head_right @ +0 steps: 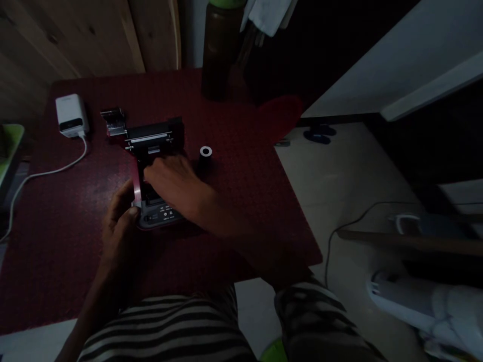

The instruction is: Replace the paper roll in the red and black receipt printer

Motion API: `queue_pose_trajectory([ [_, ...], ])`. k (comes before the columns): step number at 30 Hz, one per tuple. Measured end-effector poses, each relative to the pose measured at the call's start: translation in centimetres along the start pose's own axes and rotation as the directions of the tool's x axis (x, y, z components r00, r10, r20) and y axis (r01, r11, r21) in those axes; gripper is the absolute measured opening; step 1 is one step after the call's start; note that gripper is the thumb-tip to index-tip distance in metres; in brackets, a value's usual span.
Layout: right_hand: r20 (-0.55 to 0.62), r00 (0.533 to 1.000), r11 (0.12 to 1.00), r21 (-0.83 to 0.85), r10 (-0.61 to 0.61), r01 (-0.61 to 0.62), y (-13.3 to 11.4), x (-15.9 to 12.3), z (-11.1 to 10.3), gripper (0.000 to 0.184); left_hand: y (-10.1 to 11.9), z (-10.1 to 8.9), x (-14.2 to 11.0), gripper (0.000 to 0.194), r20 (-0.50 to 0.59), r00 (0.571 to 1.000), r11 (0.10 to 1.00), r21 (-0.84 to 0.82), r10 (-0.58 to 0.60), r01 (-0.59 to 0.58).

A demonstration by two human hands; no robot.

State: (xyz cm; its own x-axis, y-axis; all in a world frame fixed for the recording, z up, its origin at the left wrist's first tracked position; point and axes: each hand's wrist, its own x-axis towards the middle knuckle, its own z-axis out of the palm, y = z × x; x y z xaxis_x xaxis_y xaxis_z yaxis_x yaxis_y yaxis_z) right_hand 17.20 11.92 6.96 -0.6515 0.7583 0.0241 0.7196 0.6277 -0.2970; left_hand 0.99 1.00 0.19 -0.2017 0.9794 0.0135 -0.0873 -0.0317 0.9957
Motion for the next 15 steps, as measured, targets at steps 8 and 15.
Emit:
queue_pose_trajectory([
  [8,0.022,0.999,0.998,-0.059,-0.032,0.033,0.3,0.3,-0.2,0.027,0.1,-0.1,0.1,0.057,0.009,0.999,0.999,-0.019,-0.032,0.033],
  [15,-0.201,0.979,0.999,0.003,-0.032,0.033,-0.5,-4.1,-3.0,0.02,0.3,-0.1,0.1,0.052,0.028,0.999,0.999,-0.045,-0.017,0.018],
])
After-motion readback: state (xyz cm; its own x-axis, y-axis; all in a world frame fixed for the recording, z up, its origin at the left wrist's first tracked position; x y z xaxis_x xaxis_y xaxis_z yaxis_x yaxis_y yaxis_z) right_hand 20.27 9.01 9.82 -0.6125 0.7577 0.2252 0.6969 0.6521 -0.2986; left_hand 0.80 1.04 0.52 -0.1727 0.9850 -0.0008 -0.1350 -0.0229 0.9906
